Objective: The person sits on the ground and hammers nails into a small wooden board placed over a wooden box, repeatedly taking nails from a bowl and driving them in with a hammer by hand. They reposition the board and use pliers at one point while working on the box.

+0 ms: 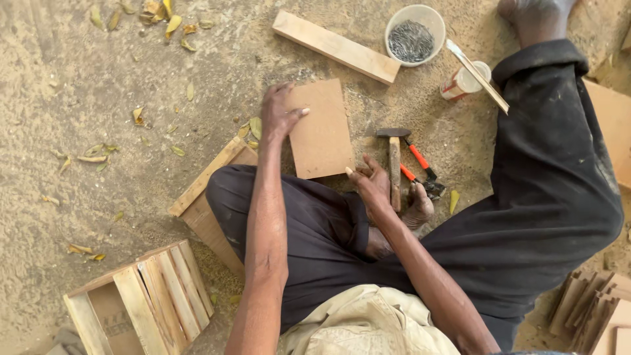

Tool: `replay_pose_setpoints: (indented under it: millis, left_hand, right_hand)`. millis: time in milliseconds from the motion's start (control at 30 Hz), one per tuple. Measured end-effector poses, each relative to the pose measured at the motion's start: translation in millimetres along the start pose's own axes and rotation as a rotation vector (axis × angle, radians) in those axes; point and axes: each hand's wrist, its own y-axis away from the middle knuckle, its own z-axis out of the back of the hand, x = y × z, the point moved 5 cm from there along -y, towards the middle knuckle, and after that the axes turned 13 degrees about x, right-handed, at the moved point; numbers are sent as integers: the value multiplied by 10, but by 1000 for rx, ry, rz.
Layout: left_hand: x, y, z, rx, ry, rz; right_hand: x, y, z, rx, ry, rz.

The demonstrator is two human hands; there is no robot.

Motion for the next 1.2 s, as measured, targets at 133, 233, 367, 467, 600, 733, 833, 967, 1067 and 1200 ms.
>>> replay_pose_setpoints:
  millis: [133,233,367,467,600,733,833,967,1067,1200]
  left_hand:
    - [97,-39,-68,25,125,23]
    - [112,-67,-123,-20,152,-22]
    - [236,-122,-241,16,311,83]
    - [248,-139,-246,-23,219,62]
    - [269,-140,-284,-14,222,70]
    - [272,-137,-290,6,241,114]
    - [234,-129,-265,9,236,88]
    - [111,-87,-325,-2,73,83]
    - [10,-48,-501,12,16,138]
    - [-88,-37,-616,-2,62,29]
  right_hand:
    - [473,-29,114,-174,703,348]
    - [553,-299,150,75,312,1]
    - [692,-569,66,130,347,74]
    - [593,-677,63,61,403,126]
    - [451,-729,115,55,396,53]
    - [501,-684,100,77,355,-72]
    - [607,-551,87,10,369,-57]
    - [564,-314,-21,-8,365,-57]
    - [505,-236,-137,37,456,15]
    - [375,-139,-213,67,400,219]
